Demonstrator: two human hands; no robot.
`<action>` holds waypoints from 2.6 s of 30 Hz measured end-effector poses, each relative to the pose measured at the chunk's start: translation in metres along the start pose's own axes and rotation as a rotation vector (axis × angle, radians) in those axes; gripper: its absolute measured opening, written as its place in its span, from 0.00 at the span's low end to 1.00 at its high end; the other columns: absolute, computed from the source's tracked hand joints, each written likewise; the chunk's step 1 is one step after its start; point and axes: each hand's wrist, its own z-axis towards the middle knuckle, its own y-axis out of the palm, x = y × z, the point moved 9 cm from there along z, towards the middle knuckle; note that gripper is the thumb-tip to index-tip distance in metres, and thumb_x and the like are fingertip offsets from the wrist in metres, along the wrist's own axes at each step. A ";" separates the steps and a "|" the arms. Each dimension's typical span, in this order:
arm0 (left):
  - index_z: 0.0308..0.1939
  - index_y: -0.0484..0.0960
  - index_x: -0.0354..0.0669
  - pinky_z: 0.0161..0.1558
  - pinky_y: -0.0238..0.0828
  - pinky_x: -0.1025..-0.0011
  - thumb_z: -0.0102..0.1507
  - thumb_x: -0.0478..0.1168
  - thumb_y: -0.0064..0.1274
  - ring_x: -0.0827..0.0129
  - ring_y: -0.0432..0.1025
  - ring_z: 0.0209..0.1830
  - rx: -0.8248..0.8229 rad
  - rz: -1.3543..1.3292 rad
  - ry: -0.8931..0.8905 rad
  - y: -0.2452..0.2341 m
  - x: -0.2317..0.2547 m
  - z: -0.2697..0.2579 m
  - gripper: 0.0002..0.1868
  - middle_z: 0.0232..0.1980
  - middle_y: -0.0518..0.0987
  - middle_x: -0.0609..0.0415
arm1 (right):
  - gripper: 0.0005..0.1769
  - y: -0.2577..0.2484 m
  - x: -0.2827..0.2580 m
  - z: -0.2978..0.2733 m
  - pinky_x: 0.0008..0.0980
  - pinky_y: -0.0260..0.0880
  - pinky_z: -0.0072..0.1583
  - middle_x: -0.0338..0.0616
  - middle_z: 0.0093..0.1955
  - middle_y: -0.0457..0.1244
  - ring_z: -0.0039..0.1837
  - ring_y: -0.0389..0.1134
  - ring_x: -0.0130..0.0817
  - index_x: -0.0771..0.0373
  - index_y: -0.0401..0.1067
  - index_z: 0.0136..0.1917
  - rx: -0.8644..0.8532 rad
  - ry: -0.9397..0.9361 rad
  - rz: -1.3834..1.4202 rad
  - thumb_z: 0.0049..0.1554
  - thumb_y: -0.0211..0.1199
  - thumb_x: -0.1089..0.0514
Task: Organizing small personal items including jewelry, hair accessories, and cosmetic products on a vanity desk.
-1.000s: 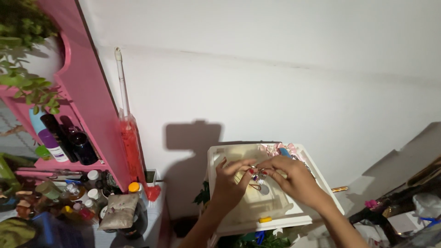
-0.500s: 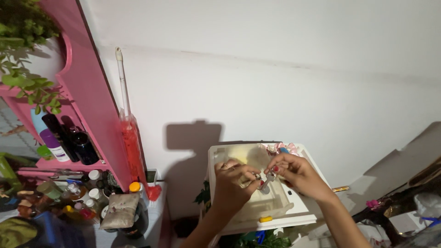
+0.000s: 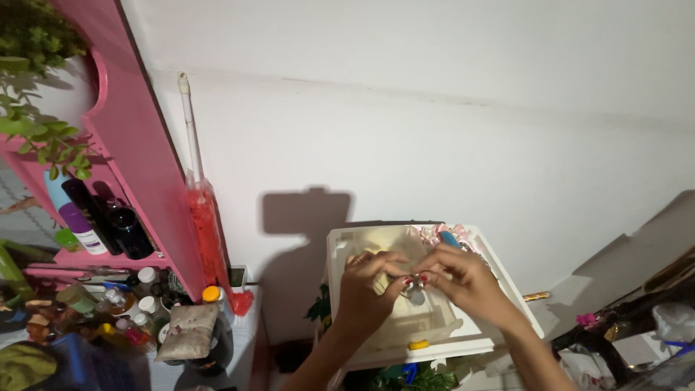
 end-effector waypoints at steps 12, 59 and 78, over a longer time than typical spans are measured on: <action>0.37 0.86 0.50 0.56 0.68 0.64 0.52 0.37 0.70 0.68 0.78 0.48 0.114 -0.029 -0.048 -0.017 0.005 0.002 0.11 0.47 0.87 0.62 | 0.07 0.008 -0.048 -0.001 0.31 0.73 0.40 0.40 0.42 0.70 0.41 0.72 0.29 0.61 0.80 0.47 0.086 -0.089 -0.407 0.53 0.68 0.62; 0.40 0.84 0.42 0.46 0.75 0.68 0.60 0.34 0.60 0.68 0.79 0.40 0.258 -0.039 -0.101 -0.034 0.010 0.001 0.05 0.37 0.84 0.55 | 0.06 -0.045 -0.001 -0.011 0.27 0.75 0.46 0.35 0.38 0.75 0.38 0.76 0.22 0.55 0.81 0.43 -0.064 0.426 -0.584 0.52 0.69 0.54; 0.43 0.82 0.40 0.45 0.73 0.67 0.64 0.37 0.53 0.68 0.78 0.40 0.261 -0.089 -0.097 -0.041 0.011 0.002 0.06 0.39 0.85 0.55 | 0.13 -0.039 -0.008 0.028 0.32 0.75 0.46 0.39 0.42 0.74 0.42 0.75 0.30 0.53 0.81 0.48 0.057 0.338 -0.604 0.47 0.72 0.55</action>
